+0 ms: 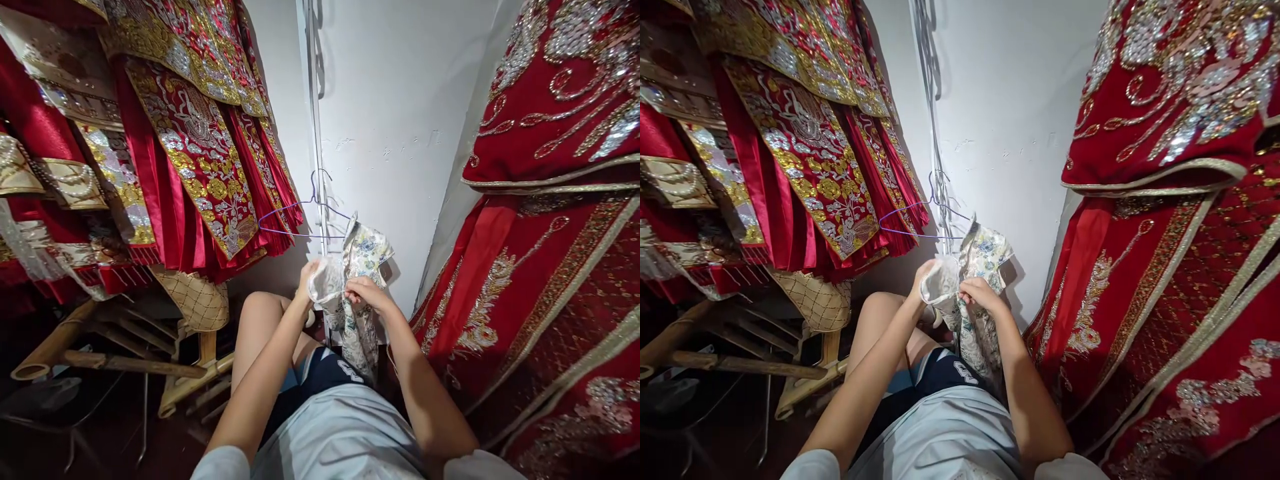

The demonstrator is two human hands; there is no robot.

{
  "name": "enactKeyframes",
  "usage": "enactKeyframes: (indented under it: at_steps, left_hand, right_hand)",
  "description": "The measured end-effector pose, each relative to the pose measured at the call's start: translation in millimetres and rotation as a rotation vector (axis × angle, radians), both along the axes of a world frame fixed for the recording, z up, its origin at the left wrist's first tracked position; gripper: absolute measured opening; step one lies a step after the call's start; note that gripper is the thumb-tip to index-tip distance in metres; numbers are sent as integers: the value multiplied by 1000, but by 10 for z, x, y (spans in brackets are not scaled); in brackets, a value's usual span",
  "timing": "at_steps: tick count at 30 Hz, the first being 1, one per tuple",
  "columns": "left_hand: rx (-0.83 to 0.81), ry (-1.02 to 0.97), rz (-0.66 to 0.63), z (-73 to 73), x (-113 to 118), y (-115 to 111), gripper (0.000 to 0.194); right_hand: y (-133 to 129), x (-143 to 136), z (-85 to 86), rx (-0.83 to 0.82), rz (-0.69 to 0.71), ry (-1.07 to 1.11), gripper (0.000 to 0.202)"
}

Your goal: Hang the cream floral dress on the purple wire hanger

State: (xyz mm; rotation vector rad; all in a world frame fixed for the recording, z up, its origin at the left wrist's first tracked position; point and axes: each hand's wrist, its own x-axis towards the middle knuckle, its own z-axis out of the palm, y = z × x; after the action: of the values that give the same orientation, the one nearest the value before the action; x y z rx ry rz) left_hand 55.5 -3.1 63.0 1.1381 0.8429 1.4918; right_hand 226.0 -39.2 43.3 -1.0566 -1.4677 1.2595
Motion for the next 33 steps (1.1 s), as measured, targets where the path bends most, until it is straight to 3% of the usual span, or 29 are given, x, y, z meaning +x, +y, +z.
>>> enactKeyframes:
  at_steps: [4, 7, 9, 12, 14, 16, 19, 21, 23, 25, 28, 31, 33]
  left_hand:
    - [120, -35, -75, 279, 188, -210, 36]
    - [333, 159, -162, 372, 355, -448, 36]
    - [497, 320, -195, 414, 412, -565, 33]
    - [619, 377, -163, 497, 380, -598, 41]
    - [590, 397, -212, 545, 312, -544, 54]
    - [462, 464, -407, 539, 238, -477, 63]
    - [268, 586, -647, 375, 124, -440, 79]
    - [245, 722, -645, 202, 16, -463, 77]
    - [270, 958, -596, 48, -142, -484, 67]
    - [288, 1237, -516, -33, -347, -462, 56]
    - [272, 1476, -346, 2, -690, -314, 43]
    - [222, 1538, -208, 144, -972, -103, 40]
    - [195, 1575, -130, 226, -1088, 13, 40]
  right_hand:
    - [54, 75, -11, 29, -95, 1, 35]
    - [24, -21, 10, 52, -127, 105, 56]
    - [-44, -82, 61, 28, -91, 233, 68]
    - [-172, -96, 200, -34, 33, 378, 77]
    - [-245, -59, 319, -57, 141, 365, 77]
    - [-298, -1, 451, -54, 253, 288, 70]
    - [-329, 138, 678, -1, 418, 91, 51]
    - [-300, 271, 840, 48, 483, -88, 38]
    - [-206, 413, 987, 144, 382, -262, 23]
    - [-32, 520, 1090, 362, 78, -342, 11]
    - [345, 521, 1113, 689, -335, -249, 26]
    - [723, 305, 963, 677, -389, -229, 49]
    - [908, 106, 808, 619, -372, -279, 52]
